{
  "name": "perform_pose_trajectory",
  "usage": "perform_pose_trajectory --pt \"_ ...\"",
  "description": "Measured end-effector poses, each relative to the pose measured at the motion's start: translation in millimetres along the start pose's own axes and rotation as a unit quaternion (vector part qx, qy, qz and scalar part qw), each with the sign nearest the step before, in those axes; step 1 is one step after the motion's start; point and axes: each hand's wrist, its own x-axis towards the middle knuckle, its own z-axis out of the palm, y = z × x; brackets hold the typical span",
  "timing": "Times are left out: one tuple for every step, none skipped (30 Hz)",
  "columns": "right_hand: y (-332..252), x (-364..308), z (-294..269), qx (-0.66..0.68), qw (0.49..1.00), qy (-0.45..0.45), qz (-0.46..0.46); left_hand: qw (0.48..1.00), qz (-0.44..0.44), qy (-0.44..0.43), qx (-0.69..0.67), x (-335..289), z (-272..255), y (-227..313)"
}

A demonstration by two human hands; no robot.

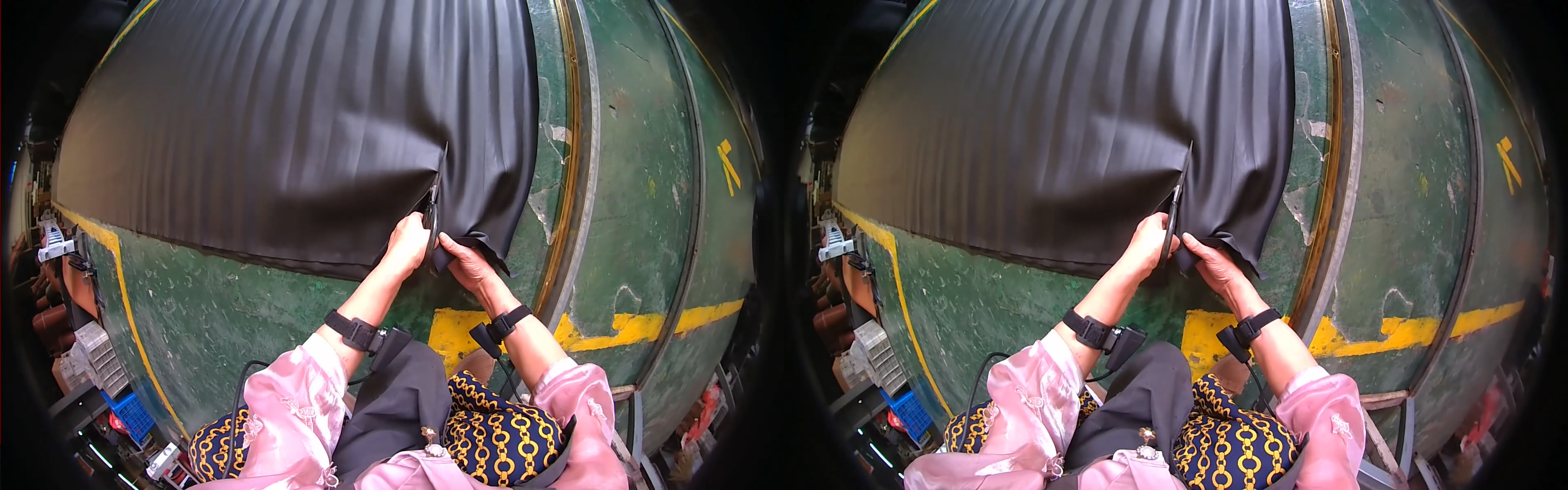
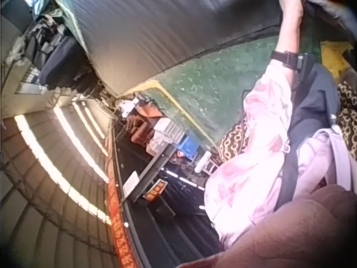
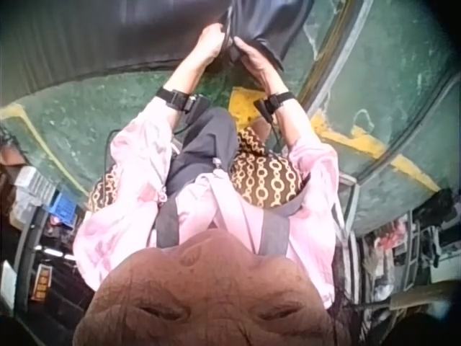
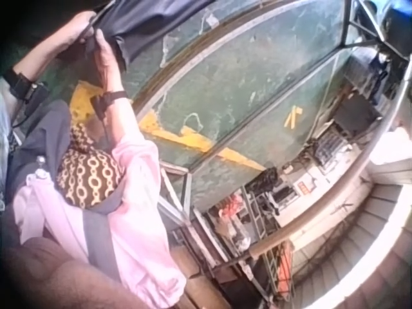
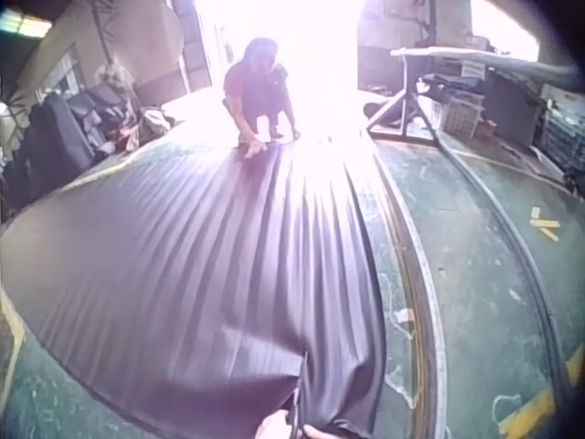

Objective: Cutting a large sheet of black material using scissors and a ruler in a shoe factory.

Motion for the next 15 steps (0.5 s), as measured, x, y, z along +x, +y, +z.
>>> perform_pose_trajectory --pt "0 0 -1 -0.001 1.000 -0.007 0.002 1.000 0.010 0.001 -0.009 -1 1 1" --pt "1 1 -1 -0.002 1.000 -0.014 0.004 1.000 0.019 0.002 -0.018 -2 0 2" --pt "2 2 -1 -0.001 1.000 -0.015 0.004 1.000 0.019 0.002 -0.017 -2 -1 3" --pt "4 2 -1 -0.002 1.000 0.004 0.001 1.000 0.014 -0.009 0.021 -2 -2 5" --pt "4 3 -1 -0.005 1.000 0.023 -0.002 0.998 0.009 -0.020 0.058 -1 -3 6" --pt "4 3 -1 -0.005 1.000 0.022 -0.002 0.998 0.010 -0.020 0.058 -2 -4 6" --pt "3 2 -2 -0.015 1.000 0.013 0.006 0.999 0.033 0.003 0.038 -4 -5 5" --pt "2 1 -2 -0.024 1.000 0.003 0.013 0.998 0.057 0.026 0.018 -8 -7 5" --pt "1 0 -5 -0.024 1.000 0.004 0.011 0.999 0.044 0.004 -0.002 -13 -9 7" --pt "2 -1 -9 -0.014 1.000 0.001 0.017 0.999 0.045 0.003 -0.002 -15 -8 7" --pt "3 0 -10 -0.003 1.000 -0.006 0.025 0.998 0.010 -0.028 -0.059 -17 -9 7" --pt "4 0 -11 -0.003 1.000 -0.007 0.024 0.991 -0.025 -0.060 -0.116 -19 -9 6" --pt "6 0 -12 -0.001 1.000 0.007 0.009 0.992 -0.023 -0.063 -0.110 -21 -8 5" --pt "5 0 -8 -0.001 1.000 0.019 -0.008 0.992 -0.020 -0.061 -0.109 -21 -8 0" --pt "4 1 -5 -0.002 1.000 0.016 -0.010 0.997 0.012 -0.033 -0.069 -19 -8 -4"
